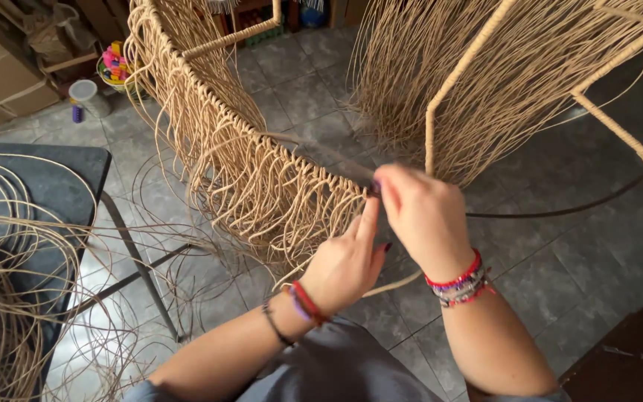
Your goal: Weaving and tying natural fiber strands onto a circular frame to create a furniture piece
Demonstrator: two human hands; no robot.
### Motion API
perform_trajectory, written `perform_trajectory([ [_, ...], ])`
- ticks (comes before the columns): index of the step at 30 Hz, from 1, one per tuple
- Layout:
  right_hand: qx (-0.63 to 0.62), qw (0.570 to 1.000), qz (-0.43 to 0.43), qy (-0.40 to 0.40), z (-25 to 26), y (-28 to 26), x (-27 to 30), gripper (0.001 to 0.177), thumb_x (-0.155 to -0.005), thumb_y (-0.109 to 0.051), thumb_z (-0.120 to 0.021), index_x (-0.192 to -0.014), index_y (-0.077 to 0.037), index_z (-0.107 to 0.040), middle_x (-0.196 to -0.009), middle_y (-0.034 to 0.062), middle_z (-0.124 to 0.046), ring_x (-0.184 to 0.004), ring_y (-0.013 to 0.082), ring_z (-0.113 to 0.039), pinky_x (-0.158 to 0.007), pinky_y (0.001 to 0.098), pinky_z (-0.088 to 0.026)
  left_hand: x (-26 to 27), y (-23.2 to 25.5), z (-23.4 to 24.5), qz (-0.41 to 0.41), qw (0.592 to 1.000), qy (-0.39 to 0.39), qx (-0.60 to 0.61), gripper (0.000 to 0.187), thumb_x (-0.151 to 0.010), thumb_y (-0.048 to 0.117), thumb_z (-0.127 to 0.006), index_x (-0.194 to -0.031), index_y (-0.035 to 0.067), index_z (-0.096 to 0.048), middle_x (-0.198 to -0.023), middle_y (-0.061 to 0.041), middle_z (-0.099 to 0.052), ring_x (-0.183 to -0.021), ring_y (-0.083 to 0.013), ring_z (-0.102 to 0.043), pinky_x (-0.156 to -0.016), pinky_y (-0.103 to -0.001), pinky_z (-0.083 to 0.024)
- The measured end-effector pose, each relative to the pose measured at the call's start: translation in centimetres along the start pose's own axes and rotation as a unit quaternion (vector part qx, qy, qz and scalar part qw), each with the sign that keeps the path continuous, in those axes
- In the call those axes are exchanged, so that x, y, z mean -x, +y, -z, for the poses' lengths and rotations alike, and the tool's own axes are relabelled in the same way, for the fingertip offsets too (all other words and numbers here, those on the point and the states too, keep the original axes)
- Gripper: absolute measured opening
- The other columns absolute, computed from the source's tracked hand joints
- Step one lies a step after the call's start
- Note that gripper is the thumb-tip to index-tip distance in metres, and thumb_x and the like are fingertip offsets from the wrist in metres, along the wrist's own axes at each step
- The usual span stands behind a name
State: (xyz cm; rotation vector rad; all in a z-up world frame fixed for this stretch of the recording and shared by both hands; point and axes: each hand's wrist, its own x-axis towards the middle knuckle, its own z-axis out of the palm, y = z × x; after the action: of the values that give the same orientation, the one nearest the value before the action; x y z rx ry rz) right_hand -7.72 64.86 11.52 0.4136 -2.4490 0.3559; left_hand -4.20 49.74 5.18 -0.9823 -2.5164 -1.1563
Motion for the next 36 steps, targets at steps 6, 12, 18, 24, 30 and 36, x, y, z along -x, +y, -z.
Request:
perform_trajectory([
  [6,-0.043,0.991,0.003,-0.128,2.0,-1.0,1.4,0.011,-0.096,-0.013,-0.065,-0.101,-0.016,-0.074,-0.078,0.006,-0.067,-0.07,0.0316,-0.07,-0.058,0.0446,-0.056,-1.7,-3.7,-6.2,0.027,0.978,0.096,-0.185,0.042,-0.092,0.03,-0.056,-0.118,-0.003,-0.052,-0.074,-0.005,-0.057,-0.045,-0.0316,-0.068,-0.04,-0.041,-0.053],
  [12,-0.362,0.924,-0.119,-0.031,0.9,-1.0,9.0,0.034,-0.102,-0.003,-0.055,-0.136,0.002,-0.055,-0.091,0.0088,-0.073,-0.068,0.0126,-0.07,-0.07,0.0242,-0.062,0.0,-2.6,-2.7,0.199,0.944,-0.039,0.262,0.034,-0.106,0.029,-0.051,-0.075,0.015,-0.056,-0.061,0.002,-0.059,-0.055,-0.0135,-0.051,-0.055,-0.036,-0.043],
  [18,-0.428,0.886,-0.091,-0.151,0.6,2.0,9.2,0.031,-0.105,-0.01,-0.046,-0.123,0.004,-0.068,-0.127,0.014,-0.073,-0.103,0.0203,-0.07,-0.086,0.0298,-0.057,-0.1,1.9,4.6,-0.099,0.963,-0.097,0.231,0.017,-0.099,0.011,-0.057,-0.085,0.002,-0.059,-0.09,-0.013,-0.053,-0.082,-0.0321,-0.054,-0.078,-0.041,-0.047],
  [24,-0.115,0.992,0.038,-0.029,-1.0,2.4,9.2,0.019,-0.098,-0.021,-0.065,-0.084,-0.009,-0.061,-0.072,0.0053,-0.054,-0.058,0.0283,-0.054,-0.054,0.0431,-0.041,-4.4,1.2,4.8,-0.062,0.972,-0.005,0.225,0.016,-0.107,0.012,-0.045,-0.096,0.005,-0.055,-0.087,-0.01,-0.054,-0.075,-0.0274,-0.055,-0.072,-0.036,-0.046],
  [30,-0.016,0.986,0.039,0.164,-2.2,2.5,10.1,0.029,-0.101,-0.016,-0.072,-0.127,-0.004,-0.068,-0.082,0.0054,-0.066,-0.061,0.0215,-0.059,-0.06,0.0386,-0.049,-6.6,1.1,3.5,0.105,0.982,0.039,0.154,0.022,-0.098,0.013,-0.062,-0.112,0.015,-0.045,-0.058,0.003,-0.055,-0.044,-0.0234,-0.057,-0.052,-0.036,-0.048],
  [36,-0.159,0.987,-0.025,0.01,-1.3,2.9,9.0,0.02,-0.102,-0.016,-0.056,-0.106,-0.015,-0.075,-0.088,-0.0012,-0.068,-0.07,0.0195,-0.063,-0.064,0.0334,-0.05,-4.1,0.1,5.8,0.171,0.776,-0.047,0.606,0.036,-0.102,0.004,-0.045,-0.136,0.009,-0.034,-0.1,-0.019,-0.065,-0.07,-0.0238,-0.067,-0.061,-0.032,-0.061],
])
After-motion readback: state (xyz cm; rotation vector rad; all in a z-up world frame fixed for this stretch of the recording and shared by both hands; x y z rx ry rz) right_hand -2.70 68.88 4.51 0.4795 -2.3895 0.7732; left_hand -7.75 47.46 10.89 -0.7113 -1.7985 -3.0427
